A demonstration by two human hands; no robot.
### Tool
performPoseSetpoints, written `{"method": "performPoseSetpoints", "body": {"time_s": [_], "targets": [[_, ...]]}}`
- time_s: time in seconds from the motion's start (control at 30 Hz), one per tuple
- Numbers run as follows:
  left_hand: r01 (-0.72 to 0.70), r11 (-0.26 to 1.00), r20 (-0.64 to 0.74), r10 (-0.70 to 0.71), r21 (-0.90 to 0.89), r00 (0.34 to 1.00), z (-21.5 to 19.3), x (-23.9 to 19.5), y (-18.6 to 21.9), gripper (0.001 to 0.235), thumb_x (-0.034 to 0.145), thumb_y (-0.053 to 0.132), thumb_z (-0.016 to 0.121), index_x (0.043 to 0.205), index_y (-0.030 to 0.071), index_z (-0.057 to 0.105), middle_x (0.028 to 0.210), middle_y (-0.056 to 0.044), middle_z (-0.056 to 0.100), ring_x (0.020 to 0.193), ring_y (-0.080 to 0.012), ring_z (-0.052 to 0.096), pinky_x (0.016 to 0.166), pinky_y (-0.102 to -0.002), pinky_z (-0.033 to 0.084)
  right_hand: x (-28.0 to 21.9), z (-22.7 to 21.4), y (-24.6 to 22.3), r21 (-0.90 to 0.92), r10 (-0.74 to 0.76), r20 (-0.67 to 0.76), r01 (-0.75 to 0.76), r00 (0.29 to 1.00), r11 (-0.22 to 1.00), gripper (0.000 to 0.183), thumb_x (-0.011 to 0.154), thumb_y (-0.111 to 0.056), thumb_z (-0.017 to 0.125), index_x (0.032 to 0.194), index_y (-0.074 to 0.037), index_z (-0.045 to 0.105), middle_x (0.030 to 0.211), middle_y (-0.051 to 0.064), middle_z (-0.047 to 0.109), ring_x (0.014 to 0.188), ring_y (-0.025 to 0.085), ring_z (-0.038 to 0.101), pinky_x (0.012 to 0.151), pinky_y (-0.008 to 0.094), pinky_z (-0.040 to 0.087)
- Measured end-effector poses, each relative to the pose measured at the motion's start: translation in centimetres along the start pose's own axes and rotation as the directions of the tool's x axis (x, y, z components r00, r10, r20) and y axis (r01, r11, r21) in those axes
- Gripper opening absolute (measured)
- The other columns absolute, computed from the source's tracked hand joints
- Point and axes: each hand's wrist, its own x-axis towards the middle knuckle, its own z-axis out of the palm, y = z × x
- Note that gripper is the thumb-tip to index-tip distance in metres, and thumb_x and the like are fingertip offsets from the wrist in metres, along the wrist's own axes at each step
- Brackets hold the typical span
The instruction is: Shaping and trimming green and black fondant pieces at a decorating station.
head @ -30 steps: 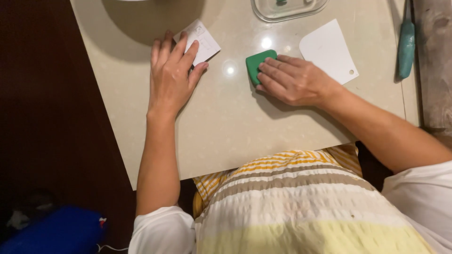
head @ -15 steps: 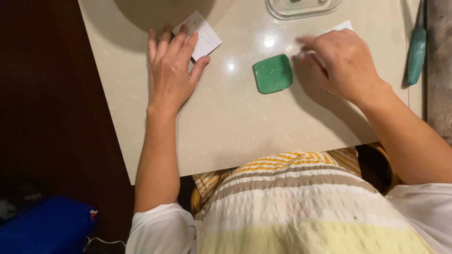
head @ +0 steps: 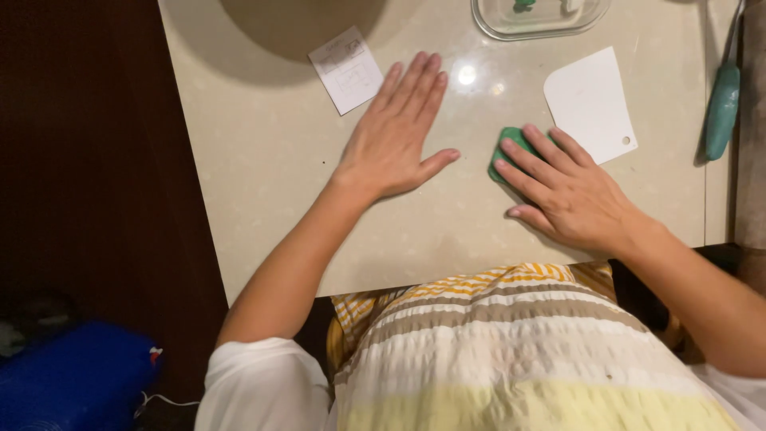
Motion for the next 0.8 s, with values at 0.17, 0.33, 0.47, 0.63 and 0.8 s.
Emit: {"method": "performPoseSetpoints", "body": {"time_s": [0.17,0.33,0.47,0.63,0.8], "targets": [[-0.095,0.995,0.092,0.094,0.011,0.991,1.6,-0.2,3.6,0.094,0.099,0.057,0.052,0.157,-0.011,0.022,0.167,-0.028,0.018,0.157,-0.0371,0.013,0.129,-0.046,0.008,-2.9,0.7,-1.1,-0.1,0.245,-0.021,-0.246,0.969,0.964,0.068,0.094,-0.04,0.059,0.148,0.0,0.05,0.158,0.02,0.046,0.152,0.038,0.037,0.125,0.055,0.025],[-0.284,0.945,0.041,0.294,-0.165,0.955,1.1,-5.7,4.7,0.09,0.096,0.05,0.057,0.156,-0.011,0.028,0.166,-0.026,0.025,0.157,-0.0354,0.021,0.13,-0.046,0.014,-1.8,0.2,0.3,-0.015,0.166,-0.021,-0.167,0.986,0.986,0.067,0.096,-0.038,0.059,0.148,0.003,0.049,0.159,0.021,0.046,0.151,0.04,0.038,0.125,0.055,0.026],[-0.228,0.774,-0.023,0.267,-0.591,0.964,-1.7,-7.9,1.7,0.049,0.098,0.04,0.064,0.126,0.0,0.066,0.138,-0.017,0.063,0.137,-0.0323,0.056,0.121,-0.045,0.039,1.4,0.0,1.7,-0.029,0.068,0.039,-0.067,0.997,0.997,0.063,0.097,-0.039,0.055,0.148,-0.003,0.05,0.159,0.019,0.045,0.152,0.04,0.034,0.126,0.055,0.022],[-0.157,0.869,-0.328,-0.007,-0.47,0.945,-5.1,-6.7,-4.5,0.032,0.106,0.028,0.054,0.11,0.006,0.078,0.117,-0.011,0.077,0.125,-0.0344,0.067,0.109,-0.044,0.051,10.4,0.4,2.3,0.011,0.008,0.022,-0.008,1.0,1.0,0.063,0.105,-0.04,0.048,0.154,-0.001,0.045,0.163,0.021,0.041,0.154,0.043,0.03,0.127,0.055,0.019],[-0.068,0.893,-0.543,-0.209,-0.445,0.813,-5.6,-4.4,-8.8,0.051,0.115,0.039,0.04,0.109,0.006,0.079,0.106,-0.011,0.079,0.116,-0.0298,0.07,0.101,-0.039,0.055,10.1,1.8,-0.4,0.125,-0.171,0.016,0.168,0.985,0.978,0.066,0.105,-0.042,0.043,0.157,-0.002,0.039,0.165,0.017,0.034,0.155,0.038,0.024,0.127,0.053,0.013]]}}
